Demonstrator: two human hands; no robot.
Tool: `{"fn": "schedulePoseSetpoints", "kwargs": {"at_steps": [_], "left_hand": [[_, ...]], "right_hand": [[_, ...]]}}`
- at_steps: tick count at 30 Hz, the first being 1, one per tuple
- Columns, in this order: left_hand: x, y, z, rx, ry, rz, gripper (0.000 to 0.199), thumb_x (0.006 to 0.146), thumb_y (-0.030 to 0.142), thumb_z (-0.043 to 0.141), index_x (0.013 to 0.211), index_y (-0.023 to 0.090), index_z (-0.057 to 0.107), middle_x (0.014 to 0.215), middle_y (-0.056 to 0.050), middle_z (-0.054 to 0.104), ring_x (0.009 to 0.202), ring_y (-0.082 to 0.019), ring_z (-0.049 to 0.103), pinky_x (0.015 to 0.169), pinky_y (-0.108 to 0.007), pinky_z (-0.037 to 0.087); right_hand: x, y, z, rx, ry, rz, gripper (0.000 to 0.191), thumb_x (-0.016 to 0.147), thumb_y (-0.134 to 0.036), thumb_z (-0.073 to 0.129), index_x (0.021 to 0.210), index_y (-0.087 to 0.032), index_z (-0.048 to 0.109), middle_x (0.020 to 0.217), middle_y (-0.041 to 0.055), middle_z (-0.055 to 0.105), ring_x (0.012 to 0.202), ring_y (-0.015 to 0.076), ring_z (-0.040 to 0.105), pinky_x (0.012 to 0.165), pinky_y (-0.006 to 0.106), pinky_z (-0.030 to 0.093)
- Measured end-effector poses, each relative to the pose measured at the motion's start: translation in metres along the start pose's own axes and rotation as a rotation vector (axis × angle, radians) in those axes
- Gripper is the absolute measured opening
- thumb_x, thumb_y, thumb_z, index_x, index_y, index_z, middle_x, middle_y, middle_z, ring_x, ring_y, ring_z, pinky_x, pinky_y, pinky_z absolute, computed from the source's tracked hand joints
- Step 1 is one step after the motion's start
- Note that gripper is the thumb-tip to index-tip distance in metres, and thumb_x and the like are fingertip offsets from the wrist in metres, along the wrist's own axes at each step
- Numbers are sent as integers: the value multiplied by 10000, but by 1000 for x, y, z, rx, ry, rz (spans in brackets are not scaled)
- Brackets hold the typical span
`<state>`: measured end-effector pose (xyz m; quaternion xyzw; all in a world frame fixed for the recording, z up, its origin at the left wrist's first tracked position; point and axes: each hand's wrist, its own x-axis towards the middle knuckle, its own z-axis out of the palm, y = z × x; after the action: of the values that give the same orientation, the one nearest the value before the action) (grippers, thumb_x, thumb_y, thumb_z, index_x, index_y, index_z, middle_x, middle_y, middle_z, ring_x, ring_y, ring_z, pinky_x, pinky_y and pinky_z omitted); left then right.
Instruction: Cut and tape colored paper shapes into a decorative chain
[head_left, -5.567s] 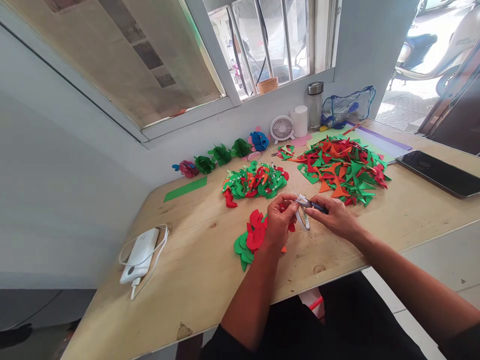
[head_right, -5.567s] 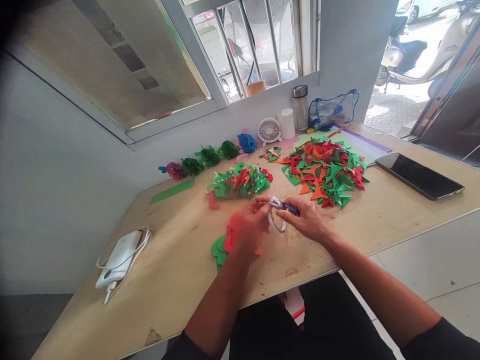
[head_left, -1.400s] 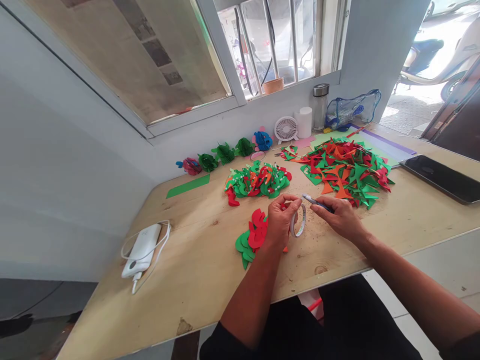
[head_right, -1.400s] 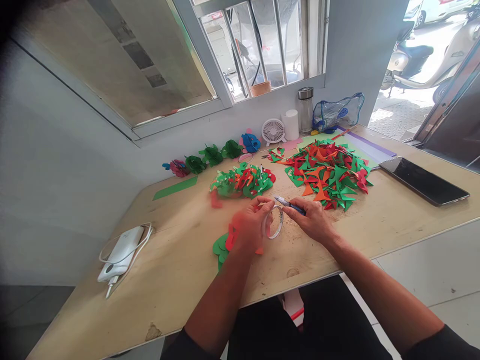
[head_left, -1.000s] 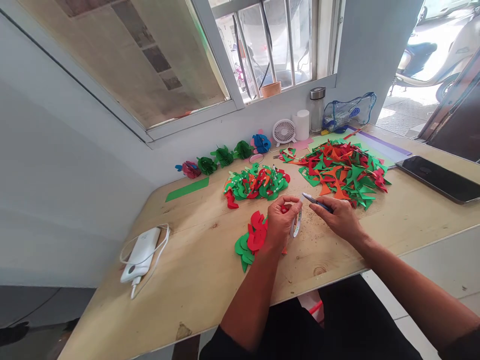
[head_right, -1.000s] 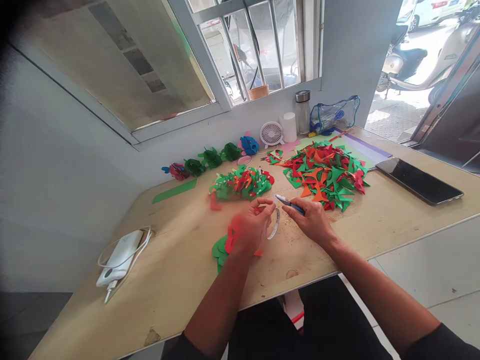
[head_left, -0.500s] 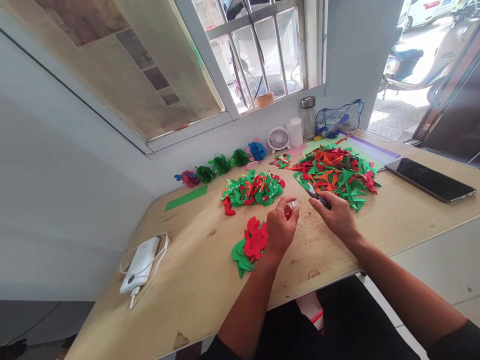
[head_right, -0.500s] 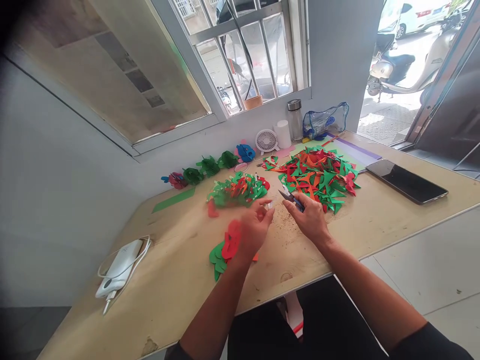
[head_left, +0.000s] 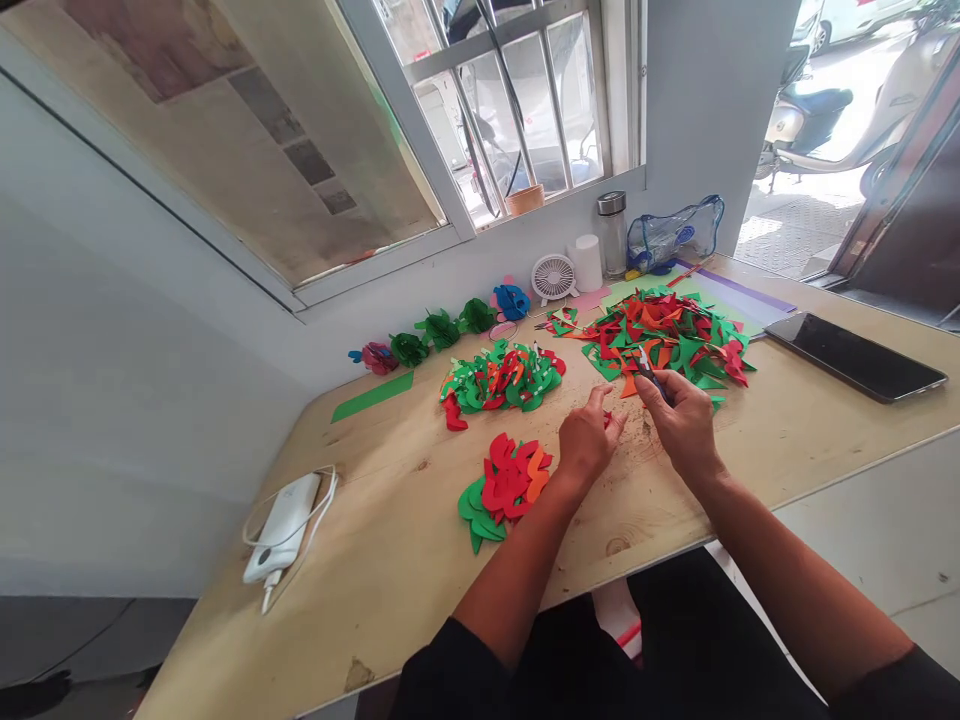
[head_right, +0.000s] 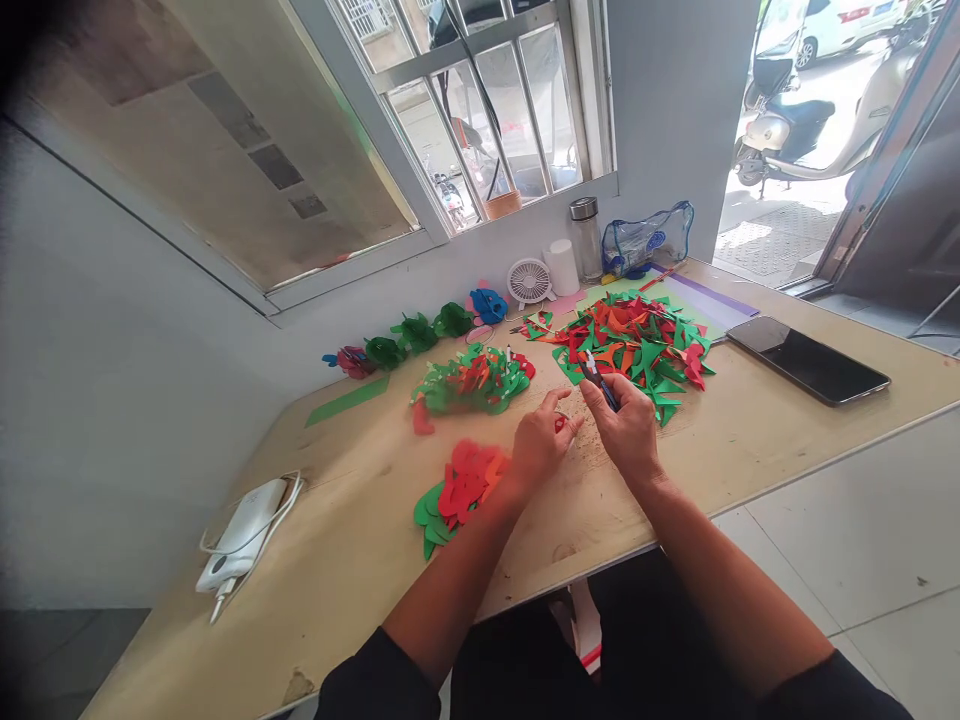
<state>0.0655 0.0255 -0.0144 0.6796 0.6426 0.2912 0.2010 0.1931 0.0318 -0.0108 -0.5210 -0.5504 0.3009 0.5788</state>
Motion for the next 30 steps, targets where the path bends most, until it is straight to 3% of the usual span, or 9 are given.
{"fn": "schedulePoseSetpoints", "kwargs": {"at_steps": [5,14,21,30], "left_hand": [[27,-4,-5,65,-6,-19,180,766,203,575,903,234,688,762,-62,685,768,-213,613,696,-285,405],[80,-5,3,289,-191,4,218,730,149,563,876,226,706,967,-95,703,925,-246,617,731,-298,425],[90,-3,5,371,-276,-13,241,739,143,535,891,229,701,994,-100,697,961,-251,612,752,-310,428],[93,-3,7,390,-290,-4,190,731,153,541,838,208,688,955,-105,699,929,-261,619,736,-323,434]], "right_hand": [[0,-3,-1,24,-6,23,345,788,-508,572,758,-167,617,562,-43,392,516,98,326,471,240,262],[1,-6,-2,102,-2,98,326,788,-487,584,807,-164,625,587,-37,385,523,95,301,453,238,225],[0,-8,-3,149,-16,120,308,794,-465,590,822,-161,630,592,-36,381,526,92,298,446,236,217],[0,-7,-3,174,-22,120,321,784,-478,599,818,-159,630,579,-46,371,519,88,299,446,231,223]]}}
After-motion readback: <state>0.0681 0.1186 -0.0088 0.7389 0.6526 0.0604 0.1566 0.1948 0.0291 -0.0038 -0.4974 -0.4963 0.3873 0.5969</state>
